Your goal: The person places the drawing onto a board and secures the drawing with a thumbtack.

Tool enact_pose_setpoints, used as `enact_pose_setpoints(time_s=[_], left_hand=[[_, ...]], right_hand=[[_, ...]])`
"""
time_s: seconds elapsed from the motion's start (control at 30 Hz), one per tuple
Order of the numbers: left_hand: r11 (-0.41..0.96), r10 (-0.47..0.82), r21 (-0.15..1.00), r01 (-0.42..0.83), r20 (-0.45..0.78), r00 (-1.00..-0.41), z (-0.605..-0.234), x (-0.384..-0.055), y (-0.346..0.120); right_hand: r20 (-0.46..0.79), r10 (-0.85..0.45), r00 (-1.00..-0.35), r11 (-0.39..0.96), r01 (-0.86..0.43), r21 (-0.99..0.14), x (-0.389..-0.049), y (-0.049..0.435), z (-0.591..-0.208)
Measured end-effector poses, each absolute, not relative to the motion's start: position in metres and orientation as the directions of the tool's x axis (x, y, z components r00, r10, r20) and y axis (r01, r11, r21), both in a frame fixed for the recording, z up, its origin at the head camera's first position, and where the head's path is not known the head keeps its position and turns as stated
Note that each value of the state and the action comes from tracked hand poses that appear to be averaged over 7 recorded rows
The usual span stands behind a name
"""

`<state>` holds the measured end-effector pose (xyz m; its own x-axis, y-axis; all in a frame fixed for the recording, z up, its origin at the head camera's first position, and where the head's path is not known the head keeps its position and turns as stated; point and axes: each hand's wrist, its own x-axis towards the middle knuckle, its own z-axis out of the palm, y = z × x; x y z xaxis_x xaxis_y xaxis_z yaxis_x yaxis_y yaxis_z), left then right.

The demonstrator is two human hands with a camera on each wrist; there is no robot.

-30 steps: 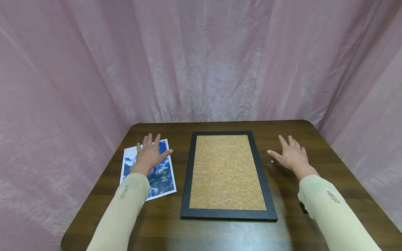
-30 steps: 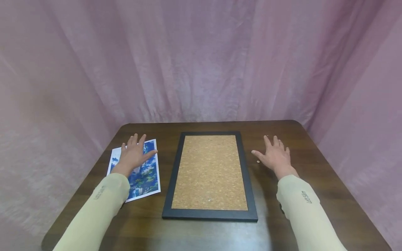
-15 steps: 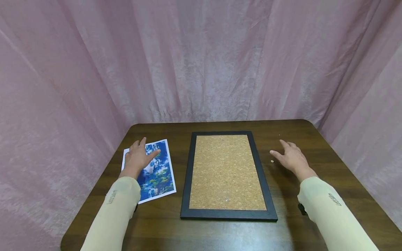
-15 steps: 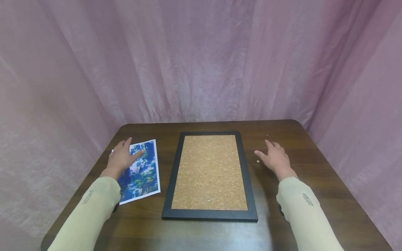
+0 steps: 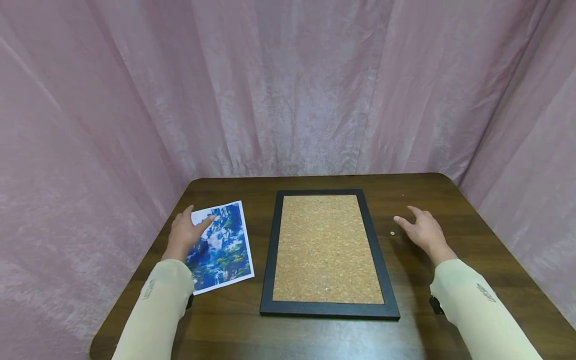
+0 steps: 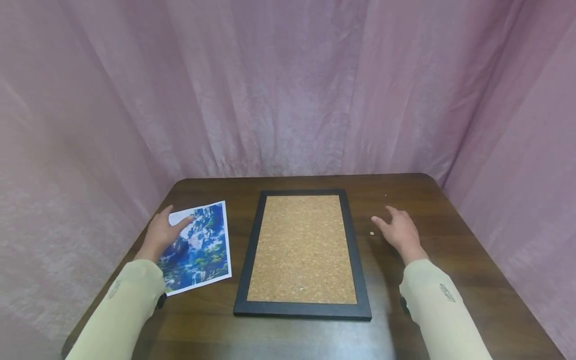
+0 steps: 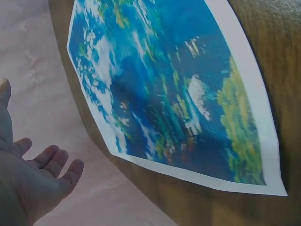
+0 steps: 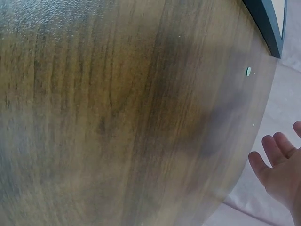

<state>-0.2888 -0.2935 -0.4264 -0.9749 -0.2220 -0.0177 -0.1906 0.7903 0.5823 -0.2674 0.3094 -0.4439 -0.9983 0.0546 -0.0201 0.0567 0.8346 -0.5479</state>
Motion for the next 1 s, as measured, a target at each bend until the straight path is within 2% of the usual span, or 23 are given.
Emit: enact_pose_setpoints(time_s=[0.2, 0.5, 0.73, 1.0], left_hand=[[0.745, -0.291, 0.623, -0.24, -0.021, -0.957, -0.431, -0.28, -0.303], [0.632, -0.361, 0.709, -0.314, -0.089, -0.928, -0.443, -0.266, -0.321], [0.573, -0.417, 0.734, -0.365, -0.122, -0.9, -0.453, -0.26, -0.33], [0.538, -0.427, 0.751, -0.384, -0.15, -0.892, -0.457, -0.255, -0.332]], right_hand=[[-0.038, 0.088, -0.995, 0.796, 0.093, -0.599, -0.265, 0.311, -0.447], [-0.053, 0.149, -0.987, 0.718, 0.145, -0.681, -0.262, 0.312, -0.449], [-0.086, 0.186, -0.979, 0.662, 0.19, -0.725, -0.262, 0.311, -0.451], [-0.09, 0.219, -0.972, 0.6, 0.207, -0.773, -0.264, 0.311, -0.454]])
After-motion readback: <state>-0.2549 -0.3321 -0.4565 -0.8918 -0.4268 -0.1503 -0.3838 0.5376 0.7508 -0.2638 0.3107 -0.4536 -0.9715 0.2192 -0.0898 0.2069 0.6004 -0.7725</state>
